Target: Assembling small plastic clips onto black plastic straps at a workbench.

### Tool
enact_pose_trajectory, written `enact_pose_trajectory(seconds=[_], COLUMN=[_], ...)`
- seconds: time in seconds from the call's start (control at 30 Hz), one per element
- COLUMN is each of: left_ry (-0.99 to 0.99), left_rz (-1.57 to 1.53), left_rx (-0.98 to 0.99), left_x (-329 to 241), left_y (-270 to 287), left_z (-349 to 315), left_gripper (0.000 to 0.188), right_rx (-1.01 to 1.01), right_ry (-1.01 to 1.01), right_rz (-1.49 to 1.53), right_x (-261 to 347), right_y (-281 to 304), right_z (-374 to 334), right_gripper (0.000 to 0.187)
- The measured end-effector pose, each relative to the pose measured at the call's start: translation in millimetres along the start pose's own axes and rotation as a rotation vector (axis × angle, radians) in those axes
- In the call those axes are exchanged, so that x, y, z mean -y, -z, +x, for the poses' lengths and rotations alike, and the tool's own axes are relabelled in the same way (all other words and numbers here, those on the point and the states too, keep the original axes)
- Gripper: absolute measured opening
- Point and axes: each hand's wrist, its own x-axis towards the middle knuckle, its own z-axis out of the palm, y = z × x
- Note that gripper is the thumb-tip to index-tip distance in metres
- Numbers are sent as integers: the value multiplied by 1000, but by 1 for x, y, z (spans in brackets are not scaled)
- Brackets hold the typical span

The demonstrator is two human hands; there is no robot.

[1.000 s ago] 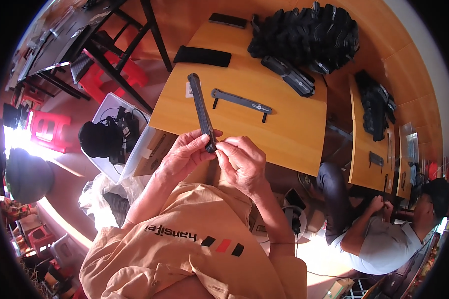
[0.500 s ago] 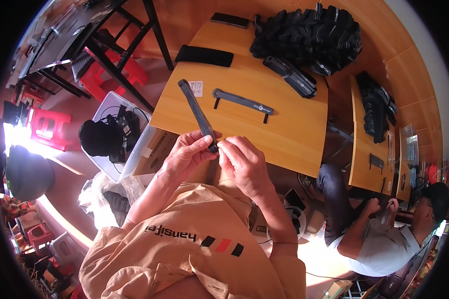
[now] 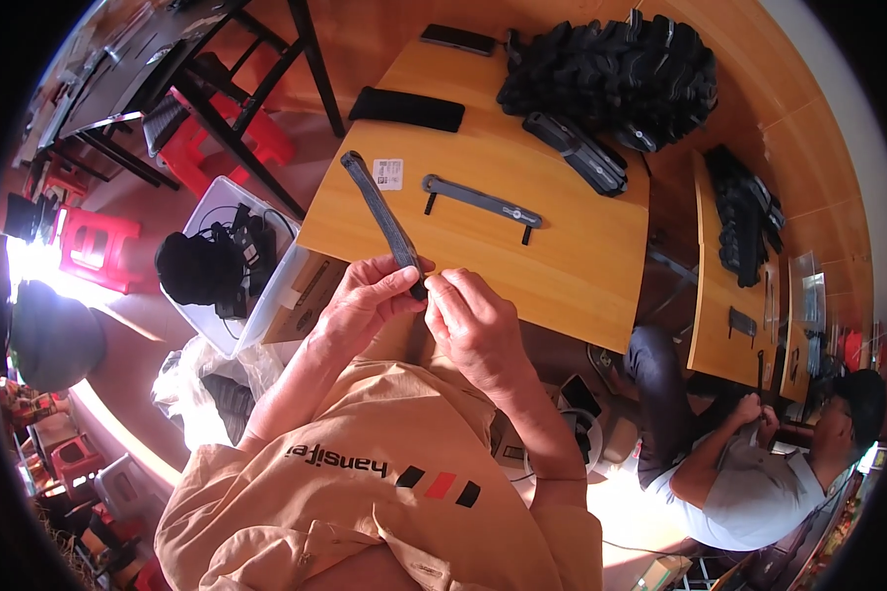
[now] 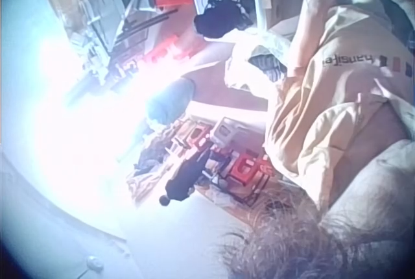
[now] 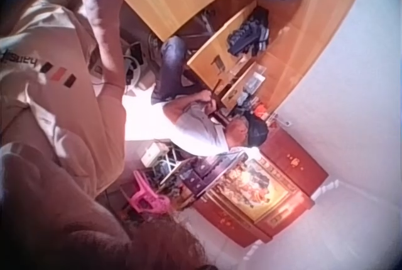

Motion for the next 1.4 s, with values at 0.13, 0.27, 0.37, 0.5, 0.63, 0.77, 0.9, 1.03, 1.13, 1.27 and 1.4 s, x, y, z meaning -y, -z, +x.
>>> enact_pose_trajectory(seconds=[0.13,0.27,0.37,0.5,0.63,0.77,0.9,1.03,1.13,1.27,1.4], left_ry=[-18,-13,-179,-366,-219,-226,-340,-301,-264,-285,-249], left_rz=[100,188,809,1270,1193,1122,1213,1044,943,1010,988], left_rx=[21,-35,-129,-263,-254,-176,-36,98,83,-64,-92], left_x=[-2,-9,-15,-26,-39,-40,-42,-49,-48,-42,-36], left_y=[0,-8,-11,-18,-18,-11,-8,-5,-8,-11,-10], left_z=[-2,-6,-13,-28,-32,-35,-36,-38,-36,-32,-27], left_gripper=[25,29,40,53,46,39,30,29,29,29,28], right_rx=[80,153,117,122,123,119,128,275,252,140,146], right_ry=[-89,-309,-313,-358,-387,-414,-457,-792,-828,-594,-229], right_rz=[113,448,464,546,675,750,909,1285,1498,1093,608], right_x=[-8,-12,-9,-2,1,3,-1,1,-3,15,7], right_y=[1,1,-3,-7,-22,-27,-27,-14,-17,-17,-22], right_z=[3,0,0,4,1,3,5,15,12,19,15], right_gripper=[10,9,8,7,9,9,8,9,11,12,18])
